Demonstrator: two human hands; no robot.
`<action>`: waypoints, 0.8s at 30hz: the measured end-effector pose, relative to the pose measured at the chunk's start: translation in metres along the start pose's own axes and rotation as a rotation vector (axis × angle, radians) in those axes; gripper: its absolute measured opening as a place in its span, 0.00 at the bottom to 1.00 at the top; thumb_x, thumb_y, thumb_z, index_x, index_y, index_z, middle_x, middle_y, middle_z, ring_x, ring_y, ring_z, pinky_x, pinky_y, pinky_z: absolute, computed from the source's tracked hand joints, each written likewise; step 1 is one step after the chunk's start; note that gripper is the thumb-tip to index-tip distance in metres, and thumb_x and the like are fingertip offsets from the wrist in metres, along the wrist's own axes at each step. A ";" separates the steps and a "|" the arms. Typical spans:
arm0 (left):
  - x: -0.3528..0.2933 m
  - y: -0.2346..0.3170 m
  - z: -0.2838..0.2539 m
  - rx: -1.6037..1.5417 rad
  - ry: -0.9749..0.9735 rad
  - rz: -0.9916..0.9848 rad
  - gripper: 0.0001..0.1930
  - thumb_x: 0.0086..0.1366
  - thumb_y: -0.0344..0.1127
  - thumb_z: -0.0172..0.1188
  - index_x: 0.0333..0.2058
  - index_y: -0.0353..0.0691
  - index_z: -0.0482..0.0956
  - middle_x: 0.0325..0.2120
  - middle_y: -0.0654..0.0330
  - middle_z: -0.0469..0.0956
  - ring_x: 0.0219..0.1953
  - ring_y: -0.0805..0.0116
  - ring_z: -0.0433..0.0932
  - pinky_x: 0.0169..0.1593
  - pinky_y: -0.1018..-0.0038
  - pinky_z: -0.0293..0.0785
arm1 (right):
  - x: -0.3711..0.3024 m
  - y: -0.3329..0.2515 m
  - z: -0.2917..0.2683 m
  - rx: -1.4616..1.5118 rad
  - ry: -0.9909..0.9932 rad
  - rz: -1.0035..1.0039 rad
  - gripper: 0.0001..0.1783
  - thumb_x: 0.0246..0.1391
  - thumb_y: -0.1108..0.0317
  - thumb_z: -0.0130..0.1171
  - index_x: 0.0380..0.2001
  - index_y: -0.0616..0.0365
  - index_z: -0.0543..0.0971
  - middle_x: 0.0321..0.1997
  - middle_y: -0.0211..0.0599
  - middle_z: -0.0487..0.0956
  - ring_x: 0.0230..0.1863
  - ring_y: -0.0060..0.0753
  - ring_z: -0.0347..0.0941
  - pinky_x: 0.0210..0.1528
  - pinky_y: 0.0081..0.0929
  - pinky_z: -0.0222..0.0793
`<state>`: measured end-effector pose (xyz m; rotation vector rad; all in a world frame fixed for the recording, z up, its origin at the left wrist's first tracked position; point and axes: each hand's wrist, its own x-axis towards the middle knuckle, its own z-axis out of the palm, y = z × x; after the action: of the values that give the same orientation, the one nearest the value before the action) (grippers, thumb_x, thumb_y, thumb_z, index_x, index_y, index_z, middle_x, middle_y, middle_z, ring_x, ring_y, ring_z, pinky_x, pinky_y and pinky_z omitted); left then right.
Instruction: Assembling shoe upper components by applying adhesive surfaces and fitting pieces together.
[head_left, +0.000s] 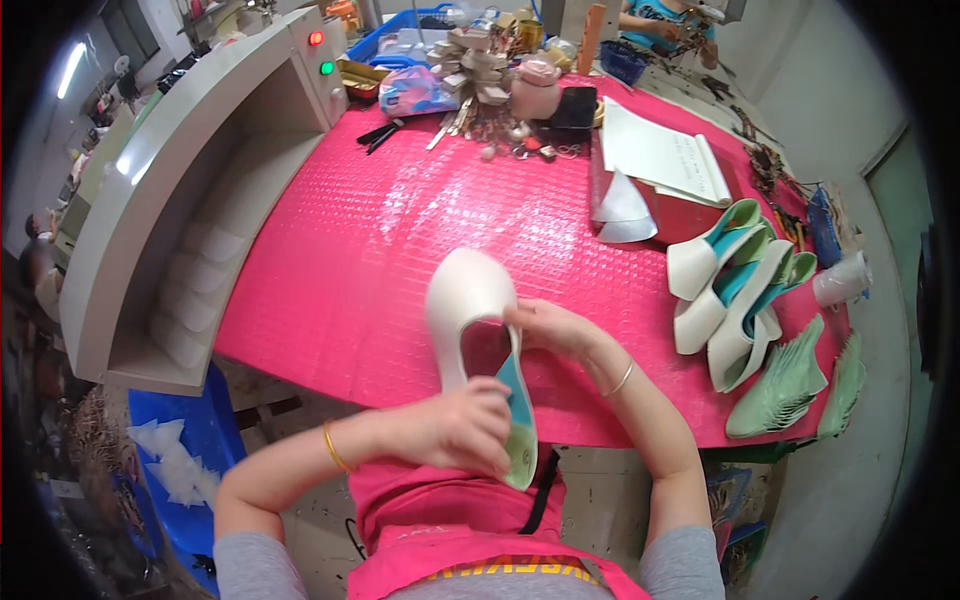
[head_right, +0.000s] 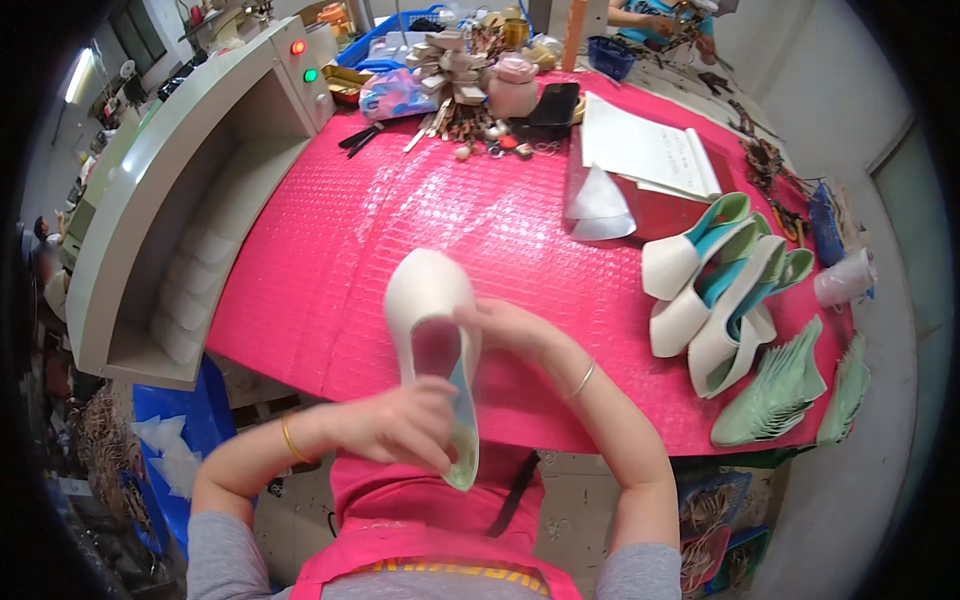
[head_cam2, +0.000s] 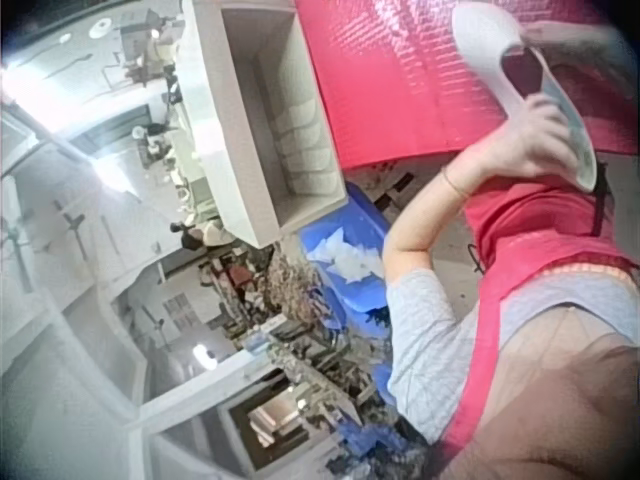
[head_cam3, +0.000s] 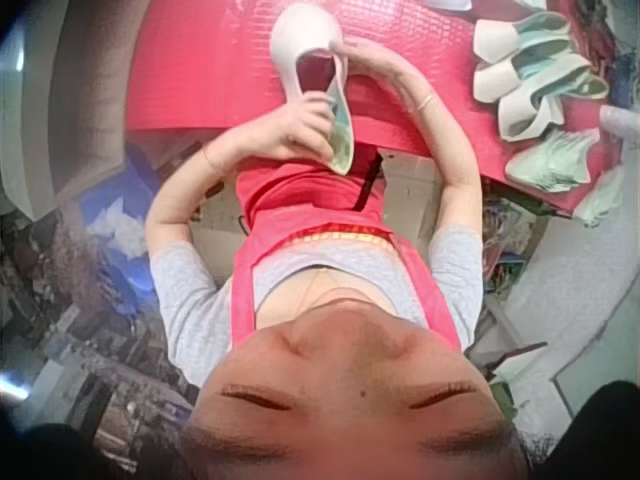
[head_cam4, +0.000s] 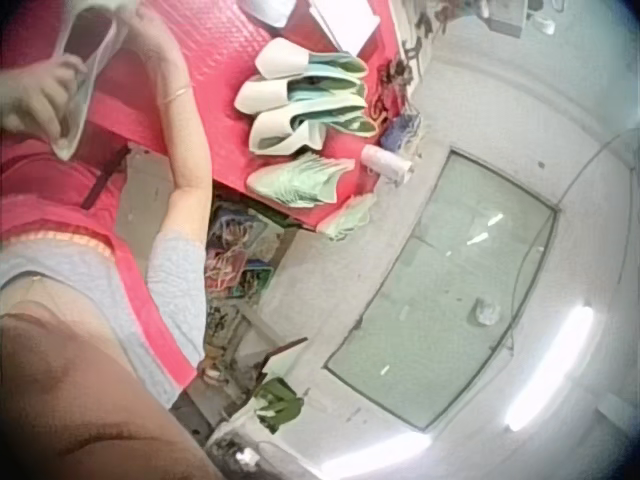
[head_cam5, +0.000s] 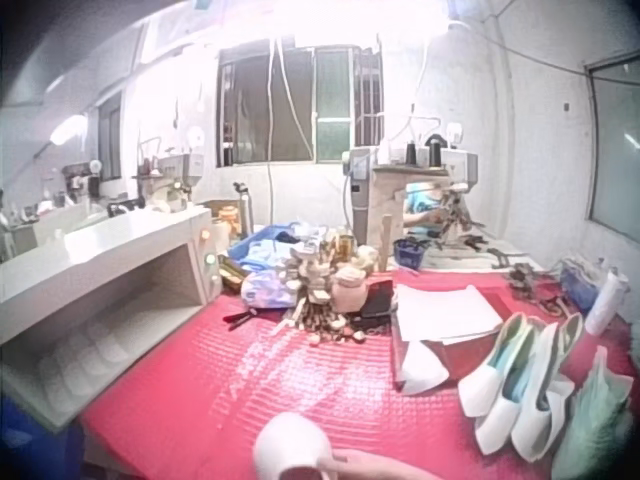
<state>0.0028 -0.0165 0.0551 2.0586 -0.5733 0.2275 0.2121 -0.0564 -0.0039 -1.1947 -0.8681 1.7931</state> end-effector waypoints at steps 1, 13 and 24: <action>-0.008 0.004 0.009 0.037 -0.108 -0.039 0.07 0.53 0.37 0.59 0.31 0.45 0.78 0.26 0.64 0.69 0.42 0.65 0.67 0.58 0.57 0.50 | 0.005 0.008 0.009 0.050 -0.012 -0.102 0.24 0.50 0.60 0.56 0.46 0.64 0.69 0.38 0.30 0.75 0.35 0.20 0.70 0.38 0.20 0.68; -0.082 -0.062 -0.073 -0.564 0.875 -0.988 0.26 0.54 0.38 0.60 0.48 0.28 0.66 0.39 0.59 0.74 0.39 0.70 0.73 0.44 0.72 0.69 | 0.001 -0.031 -0.016 -0.753 0.560 -0.472 0.18 0.45 0.69 0.57 0.42 0.63 0.73 0.41 0.43 0.76 0.43 0.38 0.72 0.47 0.30 0.66; 0.076 -0.087 -0.095 0.208 0.784 -0.465 0.36 0.52 0.37 0.62 0.58 0.41 0.56 0.52 0.52 0.62 0.55 0.61 0.59 0.58 0.64 0.54 | -0.027 -0.137 -0.093 -1.294 0.669 -0.414 0.05 0.43 0.75 0.55 0.27 0.57 0.74 0.24 0.30 0.74 0.35 0.24 0.71 0.49 0.34 0.61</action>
<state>0.1179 0.0784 0.0684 2.0207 0.4168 0.7864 0.3392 -0.0090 0.0945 -1.9802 -1.7230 0.2608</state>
